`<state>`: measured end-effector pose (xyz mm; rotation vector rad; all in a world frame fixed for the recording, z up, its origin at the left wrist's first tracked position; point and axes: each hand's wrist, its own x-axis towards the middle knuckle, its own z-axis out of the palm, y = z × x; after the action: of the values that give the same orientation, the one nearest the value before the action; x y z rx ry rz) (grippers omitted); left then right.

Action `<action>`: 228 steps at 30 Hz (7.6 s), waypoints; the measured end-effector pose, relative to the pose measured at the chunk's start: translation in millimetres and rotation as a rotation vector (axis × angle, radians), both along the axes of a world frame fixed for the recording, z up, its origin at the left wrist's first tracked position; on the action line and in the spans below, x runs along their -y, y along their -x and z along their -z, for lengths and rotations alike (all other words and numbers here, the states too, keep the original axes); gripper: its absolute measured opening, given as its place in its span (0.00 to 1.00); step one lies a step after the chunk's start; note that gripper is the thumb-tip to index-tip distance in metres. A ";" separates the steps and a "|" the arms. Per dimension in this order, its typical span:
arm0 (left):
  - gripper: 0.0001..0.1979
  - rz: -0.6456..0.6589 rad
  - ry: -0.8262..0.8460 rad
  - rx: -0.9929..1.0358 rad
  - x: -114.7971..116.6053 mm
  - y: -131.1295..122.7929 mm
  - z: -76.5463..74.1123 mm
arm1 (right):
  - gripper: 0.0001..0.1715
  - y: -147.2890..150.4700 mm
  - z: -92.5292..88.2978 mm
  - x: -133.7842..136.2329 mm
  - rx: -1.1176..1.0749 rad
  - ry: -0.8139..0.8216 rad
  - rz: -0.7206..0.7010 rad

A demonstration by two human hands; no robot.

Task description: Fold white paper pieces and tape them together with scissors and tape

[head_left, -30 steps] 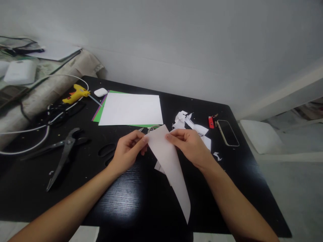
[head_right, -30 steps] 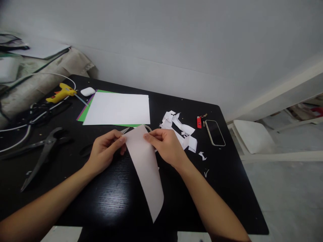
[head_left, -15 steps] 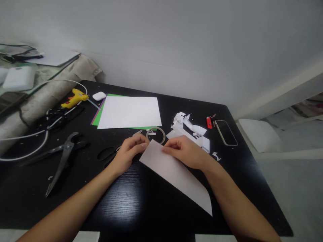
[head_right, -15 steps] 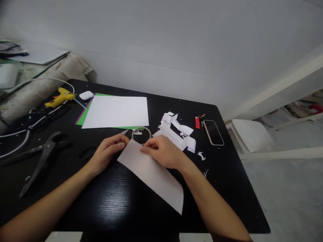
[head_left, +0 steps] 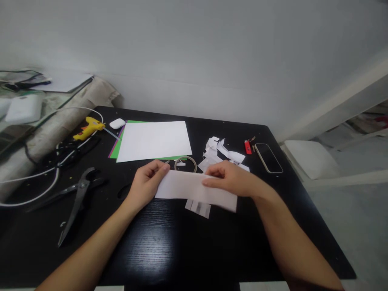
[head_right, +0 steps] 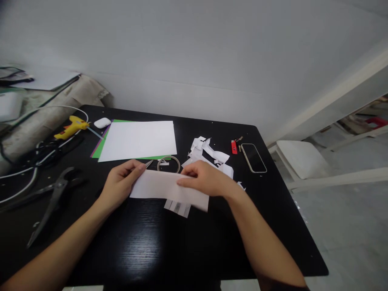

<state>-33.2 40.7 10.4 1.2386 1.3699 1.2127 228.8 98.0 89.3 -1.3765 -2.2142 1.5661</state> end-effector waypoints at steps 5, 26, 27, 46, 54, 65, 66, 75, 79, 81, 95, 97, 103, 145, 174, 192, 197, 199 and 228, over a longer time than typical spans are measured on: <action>0.17 -0.071 -0.014 0.068 -4.6 5.8 2.2 | 0.12 -26.7 -14.3 -14.3 -0.181 -0.020 0.305; 0.19 0.306 0.343 0.488 20.5 -23.9 11.9 | 0.10 42.1 25.0 36.8 -0.414 0.026 0.231; 0.18 0.291 0.351 0.508 20.0 -23.7 9.9 | 0.13 41.2 23.9 36.9 -0.426 0.028 0.234; 0.15 0.282 0.417 0.595 20.4 -18.3 0.8 | 0.13 36.3 17.0 37.5 -0.597 0.077 0.257; 0.14 0.273 0.450 0.608 21.0 -17.6 0.2 | 0.13 36.6 17.9 38.8 -0.593 0.038 0.265; 0.17 0.268 0.471 0.619 20.1 -18.4 -1.1 | 0.14 38.6 17.8 40.2 -0.623 0.066 0.261; 0.17 0.274 0.473 0.620 20.0 -18.1 -1.6 | 0.14 38.3 17.6 40.4 -0.627 0.071 0.257; 0.15 0.315 0.495 0.613 19.1 -14.3 -8.4 | 0.13 38.6 18.0 40.1 -0.614 0.101 0.263; 0.14 0.309 0.498 0.607 19.0 -14.2 -6.2 | 0.13 40.0 19.3 39.8 -0.637 0.116 0.261; 0.14 0.313 0.501 0.615 19.0 -14.6 -5.2 | 0.12 40.2 19.6 39.9 -0.647 0.129 0.257; 0.15 0.320 0.536 0.637 19.7 -16.3 -3.3 | 0.14 40.3 23.2 38.9 -0.652 0.151 0.257; 0.14 0.327 0.530 0.645 20.0 -16.1 -2.5 | 0.14 40.4 24.0 38.6 -0.659 0.158 0.257; 0.14 0.333 0.523 0.657 20.6 -17.2 -3.8 | 0.13 40.9 24.4 37.5 -0.675 0.176 0.251; 0.17 -0.101 0.098 0.372 10.1 -14.9 0.0 | 0.14 38.5 25.4 25.4 -0.561 0.128 0.236; 0.18 -0.091 0.236 0.464 9.6 -19.3 4.0 | 0.20 41.9 25.1 26.9 -0.545 0.168 0.341; 0.19 0.068 0.333 0.393 13.7 -20.7 -0.3 | 0.18 35.7 23.9 19.7 -0.379 0.090 0.322; 0.20 0.202 0.358 0.331 15.1 -25.0 -1.2 | 0.18 34.7 22.5 18.4 -0.343 0.003 0.315; 0.21 0.231 0.369 0.316 15.9 -26.4 -0.8 | 0.19 34.2 23.9 18.7 -0.315 -0.021 0.297; 0.14 -0.161 0.302 0.520 -1.2 -10.2 -2.9 | 0.07 -16.3 6.6 -12.9 -0.219 -0.142 0.428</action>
<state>-23.0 41.9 13.3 0.5569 1.2139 1.2679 245.1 110.9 82.7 -1.4366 -1.7248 1.3102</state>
